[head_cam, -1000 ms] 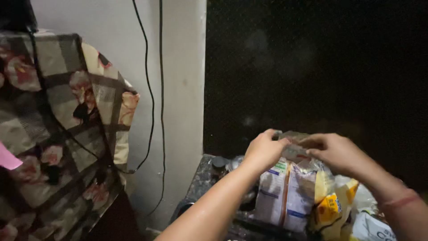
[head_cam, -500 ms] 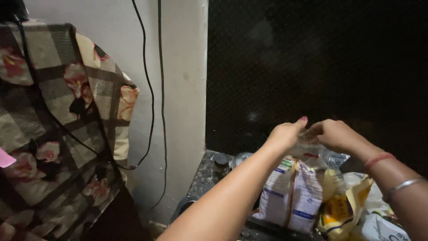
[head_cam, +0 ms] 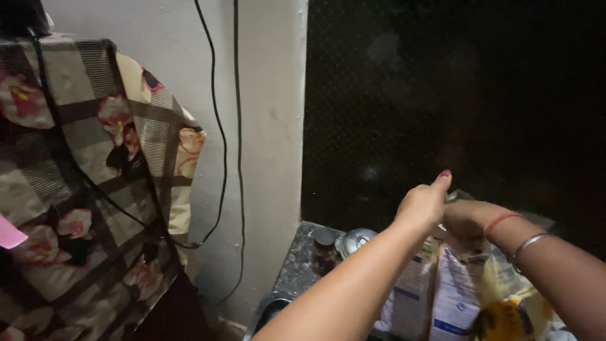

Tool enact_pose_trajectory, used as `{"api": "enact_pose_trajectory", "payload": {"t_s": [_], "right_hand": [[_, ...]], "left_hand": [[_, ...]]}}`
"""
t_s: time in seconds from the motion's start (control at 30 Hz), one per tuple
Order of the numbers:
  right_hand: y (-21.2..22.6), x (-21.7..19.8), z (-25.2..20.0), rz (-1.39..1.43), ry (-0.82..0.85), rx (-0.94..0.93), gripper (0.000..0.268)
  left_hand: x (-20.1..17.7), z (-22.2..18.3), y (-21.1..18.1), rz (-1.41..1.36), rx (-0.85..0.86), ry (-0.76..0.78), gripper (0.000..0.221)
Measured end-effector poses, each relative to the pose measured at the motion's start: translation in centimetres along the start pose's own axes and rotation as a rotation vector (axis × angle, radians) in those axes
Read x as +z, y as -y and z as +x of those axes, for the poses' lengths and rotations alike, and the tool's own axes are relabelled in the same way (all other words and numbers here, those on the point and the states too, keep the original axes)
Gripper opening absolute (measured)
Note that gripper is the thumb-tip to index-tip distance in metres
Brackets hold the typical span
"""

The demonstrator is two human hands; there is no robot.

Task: Adding toppings and seasoning to a pizza base on a baking tray.

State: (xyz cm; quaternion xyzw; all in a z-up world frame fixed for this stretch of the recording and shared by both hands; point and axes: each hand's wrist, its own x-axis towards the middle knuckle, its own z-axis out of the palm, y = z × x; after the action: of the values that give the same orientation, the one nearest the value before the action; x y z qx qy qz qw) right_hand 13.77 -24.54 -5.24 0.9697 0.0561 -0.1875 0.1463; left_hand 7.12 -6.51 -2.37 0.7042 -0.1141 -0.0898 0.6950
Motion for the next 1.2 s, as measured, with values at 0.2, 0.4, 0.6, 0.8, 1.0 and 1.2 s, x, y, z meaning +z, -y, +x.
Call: {"api": "enact_pose_trajectory", "payload": {"t_s": [0.2,0.4,0.6,0.8,1.0,1.2], "right_hand": [[1.5,-0.2,-1.3,0.482,0.259,0.201,0.039],[-2.7,5.7,2.5,0.546,0.267,0.226,0.037],[-5.8,11.8,7.4,0.606,0.264,0.242,0.035],[-7.8,14.4,10.7,0.661,0.26,0.262,0.035],[-10.3,17.1,14.7,0.715,0.262,0.283,0.035],[-13.1,20.3,17.6,0.772,0.266,0.317,0.036]], "left_hand": [[-0.6,-1.0,-1.1,0.036,-0.018,-0.017,0.073],[1.2,-0.3,-0.5,-0.007,0.055,0.021,0.074],[1.7,-1.1,-0.3,0.032,0.138,0.039,0.076],[0.4,-2.8,0.3,0.021,0.114,0.023,0.074],[-1.6,-3.6,1.5,0.047,0.085,-0.024,0.071],[-2.8,-5.2,1.2,-0.075,0.028,0.0,0.067]]}}
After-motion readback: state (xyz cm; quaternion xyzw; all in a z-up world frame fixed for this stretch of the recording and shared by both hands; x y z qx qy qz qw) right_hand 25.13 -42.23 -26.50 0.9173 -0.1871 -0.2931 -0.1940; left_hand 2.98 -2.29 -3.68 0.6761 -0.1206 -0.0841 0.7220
